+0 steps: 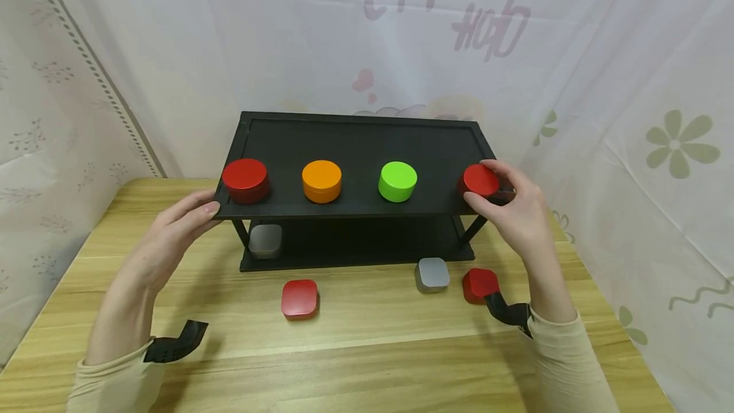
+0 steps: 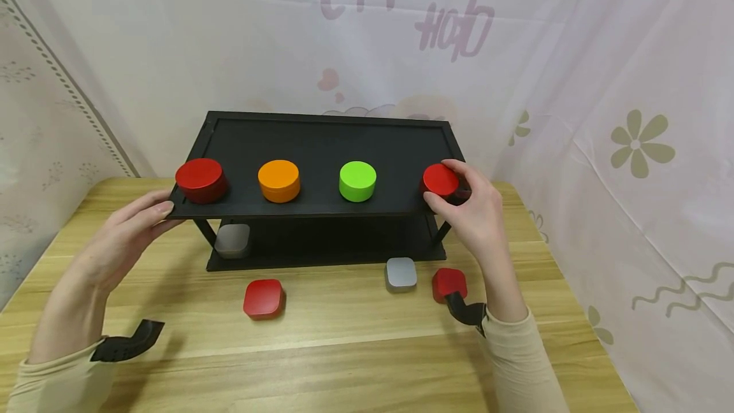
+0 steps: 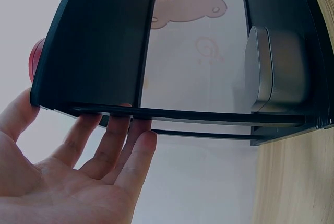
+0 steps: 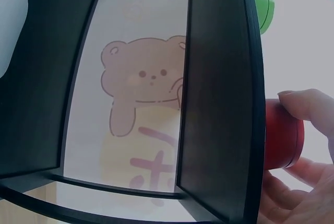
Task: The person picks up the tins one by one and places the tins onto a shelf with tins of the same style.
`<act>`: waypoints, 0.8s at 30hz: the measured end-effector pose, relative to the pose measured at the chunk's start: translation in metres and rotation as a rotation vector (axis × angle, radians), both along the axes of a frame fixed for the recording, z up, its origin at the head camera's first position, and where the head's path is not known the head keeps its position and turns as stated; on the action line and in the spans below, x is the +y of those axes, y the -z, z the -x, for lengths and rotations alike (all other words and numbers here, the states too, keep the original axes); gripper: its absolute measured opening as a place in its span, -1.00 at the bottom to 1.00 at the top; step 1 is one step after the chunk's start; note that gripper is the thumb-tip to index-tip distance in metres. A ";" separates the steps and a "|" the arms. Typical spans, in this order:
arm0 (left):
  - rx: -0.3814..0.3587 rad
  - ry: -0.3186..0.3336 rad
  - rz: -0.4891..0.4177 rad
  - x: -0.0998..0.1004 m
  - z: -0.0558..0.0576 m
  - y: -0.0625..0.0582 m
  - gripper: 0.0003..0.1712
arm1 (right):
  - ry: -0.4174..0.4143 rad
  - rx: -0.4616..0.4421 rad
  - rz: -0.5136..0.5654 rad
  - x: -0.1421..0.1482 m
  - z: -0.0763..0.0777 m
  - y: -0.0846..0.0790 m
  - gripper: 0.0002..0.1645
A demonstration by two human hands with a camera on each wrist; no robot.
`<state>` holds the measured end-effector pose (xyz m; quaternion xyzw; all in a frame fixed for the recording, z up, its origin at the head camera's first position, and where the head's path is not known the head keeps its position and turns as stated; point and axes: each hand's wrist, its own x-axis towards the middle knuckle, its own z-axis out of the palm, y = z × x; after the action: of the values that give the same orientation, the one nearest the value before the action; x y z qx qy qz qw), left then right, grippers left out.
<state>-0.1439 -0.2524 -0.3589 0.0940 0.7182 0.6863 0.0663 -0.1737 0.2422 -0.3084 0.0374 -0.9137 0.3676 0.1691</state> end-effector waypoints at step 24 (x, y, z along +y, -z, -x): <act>-0.018 0.038 -0.044 -0.005 0.003 0.004 -0.55 | 0.001 -0.090 -0.052 0.004 0.007 -0.001 -0.29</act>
<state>-0.1469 -0.2575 -0.3627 0.1028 0.7003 0.7014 0.0838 -0.1808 0.2458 -0.3073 0.0247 -0.9297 0.3448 0.1271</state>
